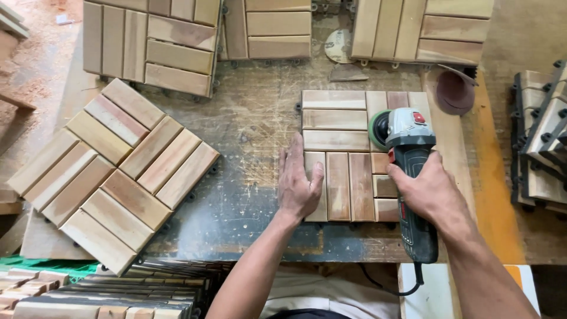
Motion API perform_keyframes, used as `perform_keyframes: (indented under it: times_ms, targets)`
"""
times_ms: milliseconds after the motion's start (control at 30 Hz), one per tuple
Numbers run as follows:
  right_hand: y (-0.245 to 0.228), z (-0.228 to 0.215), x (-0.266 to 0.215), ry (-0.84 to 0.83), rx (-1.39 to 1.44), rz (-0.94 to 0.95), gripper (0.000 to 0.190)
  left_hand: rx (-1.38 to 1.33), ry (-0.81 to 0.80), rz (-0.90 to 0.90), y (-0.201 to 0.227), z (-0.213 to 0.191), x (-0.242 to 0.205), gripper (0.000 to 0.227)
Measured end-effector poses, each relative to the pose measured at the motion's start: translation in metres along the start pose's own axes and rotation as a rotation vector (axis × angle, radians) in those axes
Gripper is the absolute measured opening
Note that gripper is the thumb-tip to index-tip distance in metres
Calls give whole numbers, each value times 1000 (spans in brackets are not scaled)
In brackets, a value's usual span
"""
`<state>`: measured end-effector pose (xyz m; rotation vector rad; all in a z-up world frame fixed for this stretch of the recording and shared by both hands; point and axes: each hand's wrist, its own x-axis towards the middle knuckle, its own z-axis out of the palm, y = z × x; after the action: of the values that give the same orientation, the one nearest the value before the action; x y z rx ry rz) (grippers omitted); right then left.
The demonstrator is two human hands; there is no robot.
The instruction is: Using a power sander to smooth the surface of wooden interlocking floor tiles on a workbench.
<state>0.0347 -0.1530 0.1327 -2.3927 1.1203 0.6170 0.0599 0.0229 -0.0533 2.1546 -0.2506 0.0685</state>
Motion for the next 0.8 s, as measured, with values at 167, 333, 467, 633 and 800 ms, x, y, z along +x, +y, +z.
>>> perform_keyframes:
  times_ms: [167, 333, 467, 633, 800]
  targets:
    - [-19, 25, -13, -60, 64, -198, 80, -68, 217, 89, -12, 7, -3, 74]
    - [-40, 43, -18, -135, 3, -278, 96, -119, 215, 76, -10, 3, -4, 79]
    - [-42, 52, -19, -169, 1, -328, 92, -157, 220, 71, -10, 2, -5, 80]
    - [-28, 47, -9, -163, -17, -299, 88, -151, 185, 69, -11, -1, -5, 84]
    - [-3, 18, 0, -45, 72, -205, 73, -88, 117, 77, -10, 0, -1, 84]
